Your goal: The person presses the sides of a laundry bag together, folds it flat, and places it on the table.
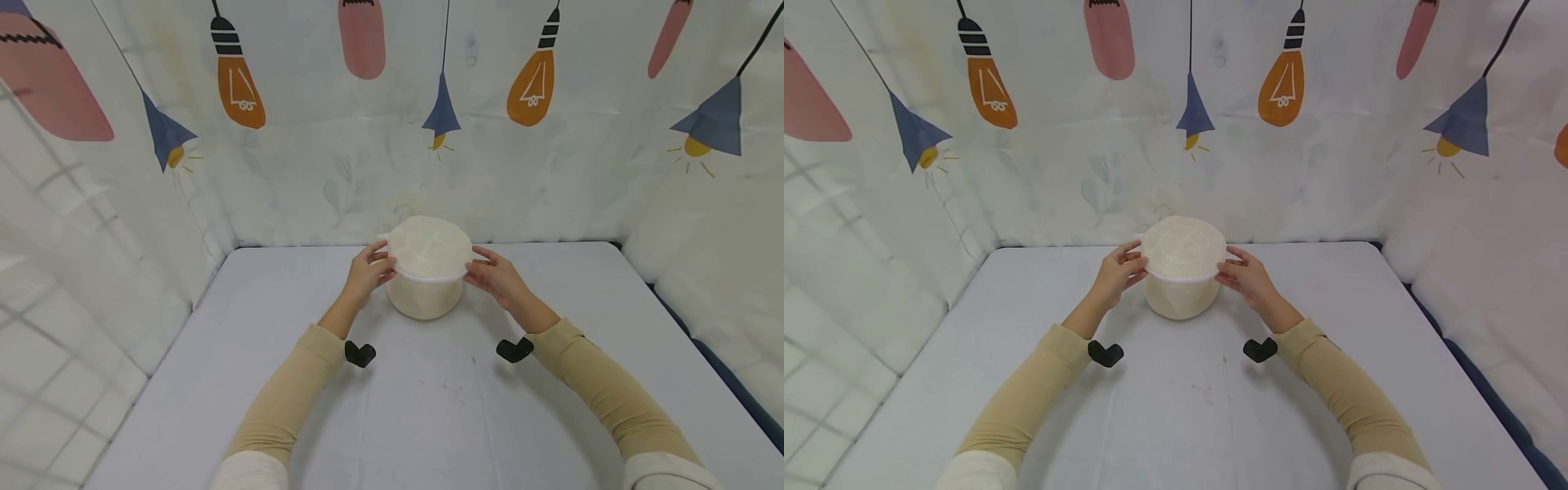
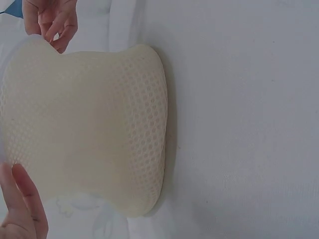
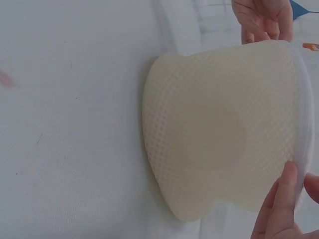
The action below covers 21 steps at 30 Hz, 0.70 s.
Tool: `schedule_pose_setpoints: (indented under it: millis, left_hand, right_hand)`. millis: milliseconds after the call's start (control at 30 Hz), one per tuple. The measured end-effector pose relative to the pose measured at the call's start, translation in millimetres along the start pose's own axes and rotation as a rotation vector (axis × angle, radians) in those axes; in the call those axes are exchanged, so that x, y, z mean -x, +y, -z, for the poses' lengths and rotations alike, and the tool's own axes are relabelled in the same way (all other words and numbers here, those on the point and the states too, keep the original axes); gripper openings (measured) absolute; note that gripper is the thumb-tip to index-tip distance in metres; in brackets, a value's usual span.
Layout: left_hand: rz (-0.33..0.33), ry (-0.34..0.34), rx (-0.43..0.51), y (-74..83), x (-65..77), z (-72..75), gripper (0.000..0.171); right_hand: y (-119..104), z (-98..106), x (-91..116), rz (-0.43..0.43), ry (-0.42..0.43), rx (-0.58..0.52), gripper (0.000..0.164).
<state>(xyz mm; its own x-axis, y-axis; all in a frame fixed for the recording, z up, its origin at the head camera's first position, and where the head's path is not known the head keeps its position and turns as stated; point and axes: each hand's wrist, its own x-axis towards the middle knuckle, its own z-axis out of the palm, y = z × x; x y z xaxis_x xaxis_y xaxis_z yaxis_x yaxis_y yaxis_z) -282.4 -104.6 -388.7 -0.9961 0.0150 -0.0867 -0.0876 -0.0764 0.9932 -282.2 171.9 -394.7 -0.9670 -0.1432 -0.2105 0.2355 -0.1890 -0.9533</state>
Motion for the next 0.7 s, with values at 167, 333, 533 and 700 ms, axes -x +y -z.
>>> schedule_pose_setpoints:
  millis: [167,333,533,700]
  left_hand:
    - [0.016,-0.003,0.034,-3.1,-2.1,0.6,0.057]
    - [0.022,0.001,0.049,-5.7,-4.0,0.5,0.058]
    - [0.033,0.006,0.06,-8.1,-4.3,0.6,0.059]
    - [0.035,0.006,0.069,-9.1,-3.4,0.6,0.059]
  right_hand:
    - [-1.2,-1.5,0.7,-0.018,-0.003,-0.035,0.072]
    - [-1.0,-1.6,-1.0,-0.033,-0.003,-0.059,0.072]
    - [0.0,-3.1,-1.2,-0.044,0.004,-0.076,0.072]
    - [0.1,-4.4,0.0,-0.049,0.004,-0.085,0.073]
